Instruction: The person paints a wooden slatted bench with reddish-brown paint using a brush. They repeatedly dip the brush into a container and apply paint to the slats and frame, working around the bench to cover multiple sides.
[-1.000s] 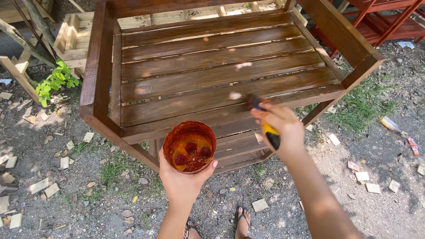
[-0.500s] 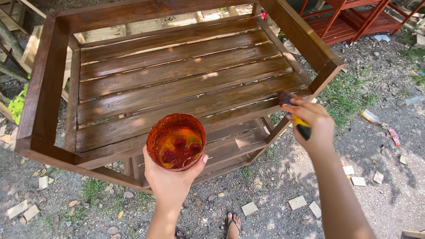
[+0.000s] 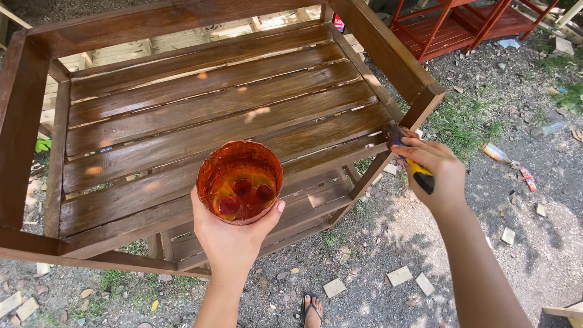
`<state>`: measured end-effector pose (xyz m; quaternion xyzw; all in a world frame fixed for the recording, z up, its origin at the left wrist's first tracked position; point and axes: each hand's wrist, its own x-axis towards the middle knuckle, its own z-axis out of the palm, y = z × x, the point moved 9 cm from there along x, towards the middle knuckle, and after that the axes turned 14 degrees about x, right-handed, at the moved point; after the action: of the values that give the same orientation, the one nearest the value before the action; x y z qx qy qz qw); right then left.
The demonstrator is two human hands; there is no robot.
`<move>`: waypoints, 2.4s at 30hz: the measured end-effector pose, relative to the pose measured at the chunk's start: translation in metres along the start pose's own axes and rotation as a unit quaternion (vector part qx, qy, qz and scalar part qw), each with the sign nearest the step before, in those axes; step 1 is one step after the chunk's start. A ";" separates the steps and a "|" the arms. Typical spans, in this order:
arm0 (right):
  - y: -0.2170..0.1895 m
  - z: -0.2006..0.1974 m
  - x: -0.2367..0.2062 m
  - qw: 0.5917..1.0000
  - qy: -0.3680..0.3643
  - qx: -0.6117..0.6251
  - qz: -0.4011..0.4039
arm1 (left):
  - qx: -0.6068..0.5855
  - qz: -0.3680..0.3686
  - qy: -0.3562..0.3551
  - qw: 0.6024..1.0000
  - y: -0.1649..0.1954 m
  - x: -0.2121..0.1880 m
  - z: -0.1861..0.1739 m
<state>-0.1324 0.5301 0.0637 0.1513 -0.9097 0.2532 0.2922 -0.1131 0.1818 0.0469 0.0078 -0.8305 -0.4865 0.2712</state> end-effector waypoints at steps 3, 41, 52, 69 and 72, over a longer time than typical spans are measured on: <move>-0.030 0.032 -0.007 0.998 -0.032 0.038 -0.026 | 0.001 0.007 -0.002 1.000 0.005 0.000 0.008; -0.009 0.049 -0.011 0.996 0.048 -0.063 0.045 | -0.038 -0.018 -0.023 0.999 0.012 0.004 0.006; -0.155 0.103 -0.012 0.980 -0.065 0.165 -0.085 | -0.131 -0.052 0.005 0.990 -0.024 0.014 -0.081; -0.338 0.227 -0.020 0.885 -0.204 0.412 -0.074 | 0.015 -0.037 0.104 0.994 -0.078 -0.016 -0.226; -0.350 0.239 -0.030 0.870 -0.226 0.438 -0.016 | -0.104 -0.135 0.118 0.978 -0.106 -0.025 -0.249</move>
<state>-0.0697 0.1141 0.0084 0.3311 -0.7440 0.5803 -0.0138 -0.0046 -0.0671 0.0443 0.1486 -0.7287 -0.5982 0.2984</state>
